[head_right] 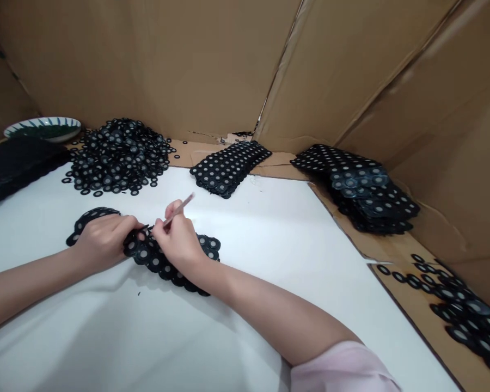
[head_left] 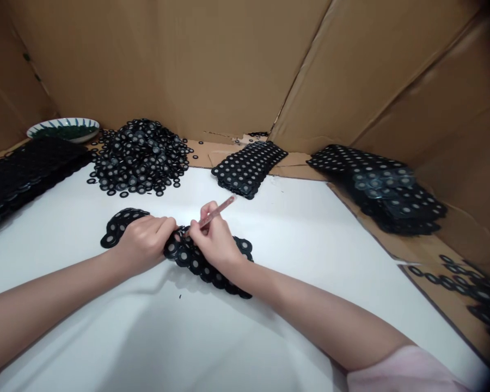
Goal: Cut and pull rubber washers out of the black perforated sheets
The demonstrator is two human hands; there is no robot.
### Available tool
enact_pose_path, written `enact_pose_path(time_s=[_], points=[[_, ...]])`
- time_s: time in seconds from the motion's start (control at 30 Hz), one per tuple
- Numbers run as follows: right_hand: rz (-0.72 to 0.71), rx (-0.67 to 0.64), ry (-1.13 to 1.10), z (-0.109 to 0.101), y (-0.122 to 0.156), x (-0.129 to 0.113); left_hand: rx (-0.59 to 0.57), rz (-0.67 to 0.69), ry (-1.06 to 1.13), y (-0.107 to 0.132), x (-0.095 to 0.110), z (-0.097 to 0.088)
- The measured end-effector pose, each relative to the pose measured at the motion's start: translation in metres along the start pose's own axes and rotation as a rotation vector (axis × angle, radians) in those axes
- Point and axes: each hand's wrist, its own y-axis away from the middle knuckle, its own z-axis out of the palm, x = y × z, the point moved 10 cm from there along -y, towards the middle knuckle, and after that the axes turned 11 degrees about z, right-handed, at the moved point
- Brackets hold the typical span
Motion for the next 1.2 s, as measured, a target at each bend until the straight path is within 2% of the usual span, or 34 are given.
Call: enact_pose_path(time_s=[0.1,0.17,0.3,0.4,0.5,0.63,0.73,0.83,0.97,1.07,1.2], points=[[-0.044,-0.007,0.067,0.003,0.004,-0.005,-0.047,0.046,-0.003,0.0,-0.001,0.004],[-0.038,-0.006,0.032,0.002,0.004,-0.004,-0.1,0.146,0.054,0.0,0.003,0.008],[0.033,-0.025,-0.148,-0.002,0.001,0.005,-0.22,0.441,0.11,0.007,0.018,0.012],[0.103,0.011,-0.286,-0.012,-0.002,0.014,-0.279,0.53,0.129,0.014,0.02,0.016],[0.108,0.083,-0.318,-0.028,-0.002,0.017,-0.205,0.533,0.135,0.014,0.019,0.011],[0.135,0.072,-0.328,-0.033,0.003,0.014,-0.101,0.502,0.098,0.011,0.018,0.002],[0.151,0.041,-0.363,-0.028,0.012,0.009,-0.093,0.482,0.081,0.009,0.018,0.0],[0.196,-0.028,-0.388,-0.013,0.02,0.009,-0.1,0.502,0.099,0.009,0.022,0.0],[0.25,-0.135,-0.394,0.006,0.026,0.015,0.008,0.557,0.118,0.013,0.028,-0.011],[0.249,-0.134,-0.404,0.008,0.026,0.017,0.057,0.598,0.112,0.015,0.032,-0.015],[0.269,-0.105,-0.402,0.006,0.023,0.019,0.063,0.594,0.124,0.012,0.034,-0.015]])
